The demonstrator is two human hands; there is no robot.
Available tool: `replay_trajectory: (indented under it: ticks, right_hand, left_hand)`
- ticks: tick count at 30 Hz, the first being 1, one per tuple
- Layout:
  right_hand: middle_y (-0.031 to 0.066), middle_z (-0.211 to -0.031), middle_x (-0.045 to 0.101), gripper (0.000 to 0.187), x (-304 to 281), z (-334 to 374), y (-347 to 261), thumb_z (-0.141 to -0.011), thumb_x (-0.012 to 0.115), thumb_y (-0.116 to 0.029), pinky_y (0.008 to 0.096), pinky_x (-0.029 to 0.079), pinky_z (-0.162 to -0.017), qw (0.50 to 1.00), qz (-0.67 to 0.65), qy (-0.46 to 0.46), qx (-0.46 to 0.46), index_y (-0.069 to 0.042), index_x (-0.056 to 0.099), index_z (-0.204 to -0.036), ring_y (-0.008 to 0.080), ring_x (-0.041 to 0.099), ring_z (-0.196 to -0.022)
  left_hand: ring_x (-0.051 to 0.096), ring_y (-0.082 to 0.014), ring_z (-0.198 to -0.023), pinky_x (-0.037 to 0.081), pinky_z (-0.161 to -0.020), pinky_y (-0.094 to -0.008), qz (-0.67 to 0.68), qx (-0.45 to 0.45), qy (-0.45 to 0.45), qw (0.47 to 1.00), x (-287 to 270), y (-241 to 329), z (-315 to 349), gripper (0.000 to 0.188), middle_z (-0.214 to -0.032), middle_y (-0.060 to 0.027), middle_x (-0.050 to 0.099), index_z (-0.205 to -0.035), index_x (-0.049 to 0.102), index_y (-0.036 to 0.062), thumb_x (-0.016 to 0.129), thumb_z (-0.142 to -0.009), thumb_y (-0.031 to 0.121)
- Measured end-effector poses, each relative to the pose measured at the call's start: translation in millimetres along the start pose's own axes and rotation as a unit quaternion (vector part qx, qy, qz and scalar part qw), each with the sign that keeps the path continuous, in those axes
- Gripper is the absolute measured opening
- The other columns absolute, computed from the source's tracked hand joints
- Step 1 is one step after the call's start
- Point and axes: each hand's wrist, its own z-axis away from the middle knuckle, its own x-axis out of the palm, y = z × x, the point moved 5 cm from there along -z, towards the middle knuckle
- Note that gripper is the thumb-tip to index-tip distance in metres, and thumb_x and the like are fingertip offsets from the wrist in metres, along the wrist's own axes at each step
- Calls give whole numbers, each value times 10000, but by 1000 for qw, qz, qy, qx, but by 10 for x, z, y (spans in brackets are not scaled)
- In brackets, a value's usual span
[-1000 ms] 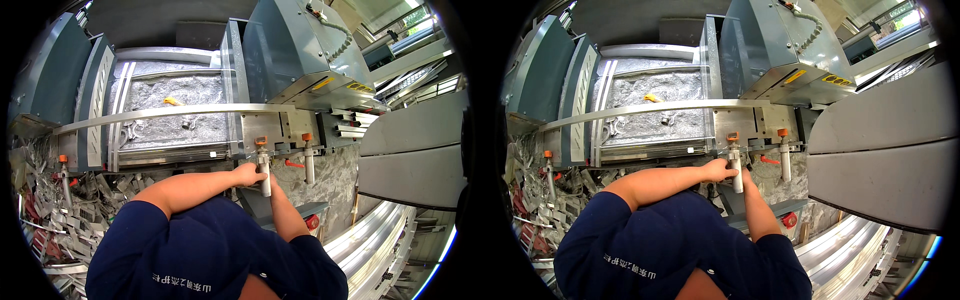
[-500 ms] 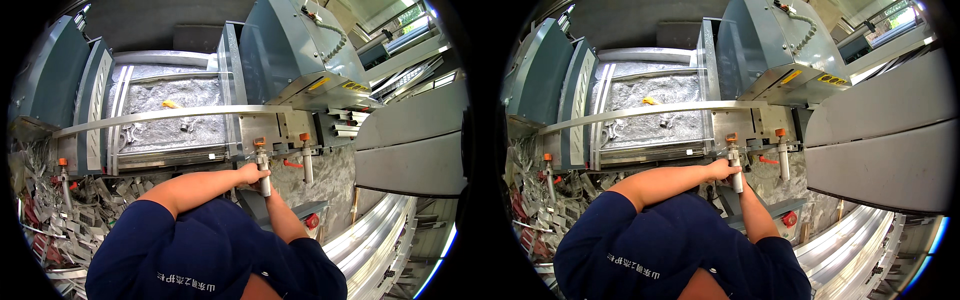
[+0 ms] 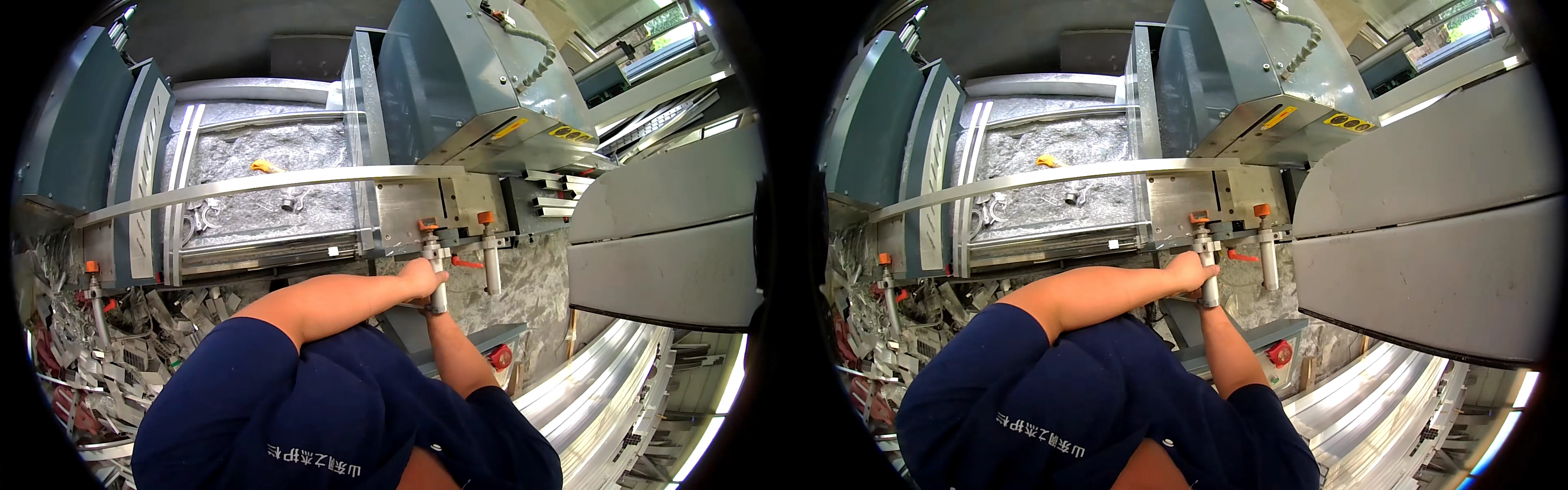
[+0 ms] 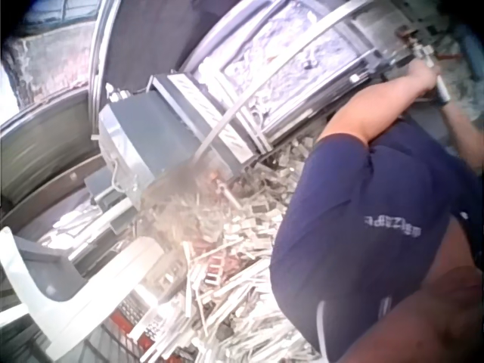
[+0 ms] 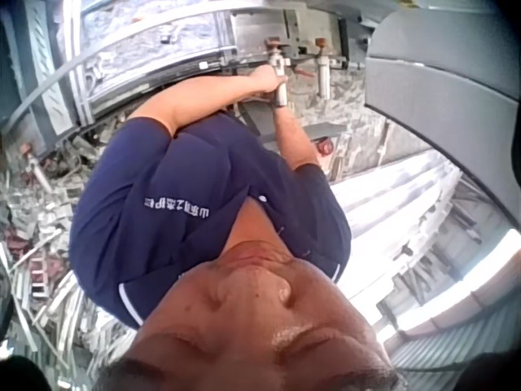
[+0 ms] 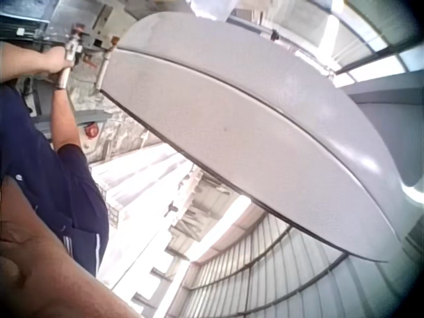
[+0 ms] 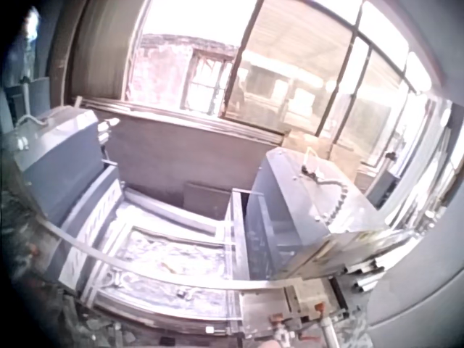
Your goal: The person operates a metal cutting machine to cut a long metal bar into smaller pieces. After cutting, they walk through the workshop and sort small metal scraps from the floor into a large sack.
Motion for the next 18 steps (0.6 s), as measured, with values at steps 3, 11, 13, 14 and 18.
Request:
replay_trajectory:
  ticks: [3, 11, 13, 14, 18]
  right_hand:
    - [170, -1065, 640, 329, 87, -48, 8, -917, 537, -242, 441, 458, -869, 993, -96, -57, 40, -15, 556, -1154, 310, 631, -978]
    - [164, -1176, 617, 353, 563, 142, -88, -954, 504, -224, 442, 401, -1028, 797, -440, -350, 219, -6, 534, -1229, 323, 595, -1104]
    - [162, -1203, 611, 359, 629, 195, -61, -963, 496, -219, 442, 386, -1067, 740, -488, -396, 239, -4, 529, -1248, 326, 586, -1136]
    - [168, -1371, 484, 416, 643, 162, 43, -989, 456, -203, 447, 229, -1162, 684, -532, -421, 269, 42, 458, -1325, 330, 472, -1272]
    - [229, -1377, 461, 477, 576, 203, -9, -944, 509, -153, 487, 284, -1134, 688, -530, -425, 257, 83, 400, -1344, 353, 387, -1327]
  left_hand:
    - [673, -326, -741, 524, -717, -402, -49, 10, -46, 998, -103, 45, -8, 495, -773, -226, 667, -796, 672, -78, 630, -829, 414]
    - [651, -245, -612, 516, -628, -359, -47, 138, -82, 986, -698, -102, 480, 426, -653, -140, 661, -732, 692, -29, 643, -785, 391]
    - [654, -203, -612, 516, -615, -329, -63, 106, -35, 992, -947, -342, 541, 385, -703, -106, 682, -823, 714, 9, 643, -827, 388]
    - [659, -209, -646, 518, -634, -332, -41, 49, -45, 997, -1065, -467, 572, 389, -712, -100, 685, -884, 707, 5, 653, -826, 386]
    - [667, -263, -729, 515, -693, -374, -94, 58, 26, 994, -1245, -914, 463, 442, -782, -162, 683, -928, 700, -2, 632, -814, 419]
